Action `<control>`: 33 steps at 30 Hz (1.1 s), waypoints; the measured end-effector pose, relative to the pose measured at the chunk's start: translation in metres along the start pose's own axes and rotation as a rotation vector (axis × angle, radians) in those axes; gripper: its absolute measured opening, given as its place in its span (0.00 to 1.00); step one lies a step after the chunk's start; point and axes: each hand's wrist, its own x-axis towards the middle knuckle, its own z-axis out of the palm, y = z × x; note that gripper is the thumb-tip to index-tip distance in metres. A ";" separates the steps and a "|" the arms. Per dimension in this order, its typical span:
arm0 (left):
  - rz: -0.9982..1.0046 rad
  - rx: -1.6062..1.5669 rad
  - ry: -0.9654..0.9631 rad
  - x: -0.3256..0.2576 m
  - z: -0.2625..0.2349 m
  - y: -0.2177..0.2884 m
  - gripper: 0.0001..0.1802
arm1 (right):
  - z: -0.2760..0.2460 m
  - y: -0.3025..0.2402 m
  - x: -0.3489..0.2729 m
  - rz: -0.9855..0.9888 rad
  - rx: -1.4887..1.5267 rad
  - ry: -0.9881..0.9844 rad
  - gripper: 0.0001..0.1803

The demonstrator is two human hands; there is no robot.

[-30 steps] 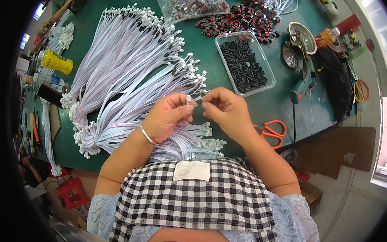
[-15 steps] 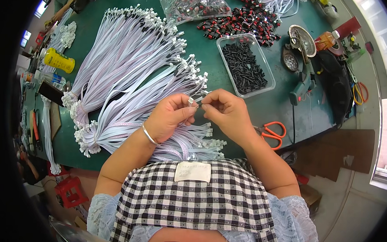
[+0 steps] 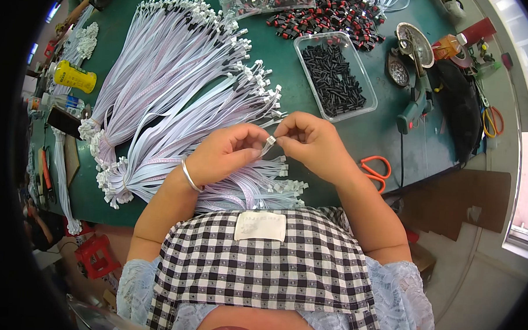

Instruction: The person repeatedly picks a white cable and a black plastic connector, inserts the connector onto the cable end, and places the assembled unit on the table. The process is repeated continuously throughout the clip.

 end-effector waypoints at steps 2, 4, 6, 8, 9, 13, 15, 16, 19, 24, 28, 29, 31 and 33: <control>0.017 -0.008 0.044 0.000 0.003 0.000 0.17 | 0.000 0.001 0.000 0.025 0.055 -0.037 0.05; 0.059 -0.074 0.112 0.000 0.005 0.003 0.18 | 0.001 0.002 0.001 0.030 0.100 -0.050 0.05; 0.079 -0.069 0.171 -0.001 0.010 0.006 0.18 | 0.004 0.004 0.001 0.019 0.133 -0.040 0.04; 0.076 0.008 0.222 -0.001 0.017 0.010 0.19 | 0.007 0.005 0.001 0.059 0.037 -0.027 0.04; 0.098 0.088 0.252 -0.002 0.019 0.012 0.19 | 0.008 0.006 0.000 0.078 -0.008 -0.024 0.04; 0.255 0.441 0.392 0.003 0.024 0.018 0.19 | 0.006 0.004 0.004 0.014 0.041 -0.017 0.05; 0.397 0.653 0.498 0.011 0.024 0.025 0.15 | 0.001 -0.003 0.009 -0.010 0.009 -0.008 0.08; 0.443 0.799 0.504 0.015 0.020 0.032 0.15 | -0.001 -0.005 0.011 -0.058 0.022 -0.008 0.10; 0.452 1.087 0.509 0.031 0.006 0.043 0.13 | -0.005 -0.009 0.013 -0.252 -0.145 0.221 0.16; 0.405 1.080 0.471 0.043 -0.001 0.003 0.12 | 0.000 -0.008 -0.023 -0.417 -0.621 0.084 0.15; 0.390 1.052 0.323 0.016 0.001 0.025 0.12 | 0.017 0.002 -0.043 -0.589 -0.849 -0.222 0.14; 0.318 1.064 0.216 0.006 0.000 0.033 0.13 | 0.019 0.004 -0.046 -0.627 -0.918 -0.253 0.14; 0.275 1.113 0.035 -0.014 -0.005 0.030 0.14 | 0.020 0.012 -0.052 -0.683 -0.929 -0.339 0.14; 0.332 1.184 -0.122 -0.025 -0.011 0.014 0.14 | 0.019 0.012 -0.062 -0.699 -0.921 -0.415 0.13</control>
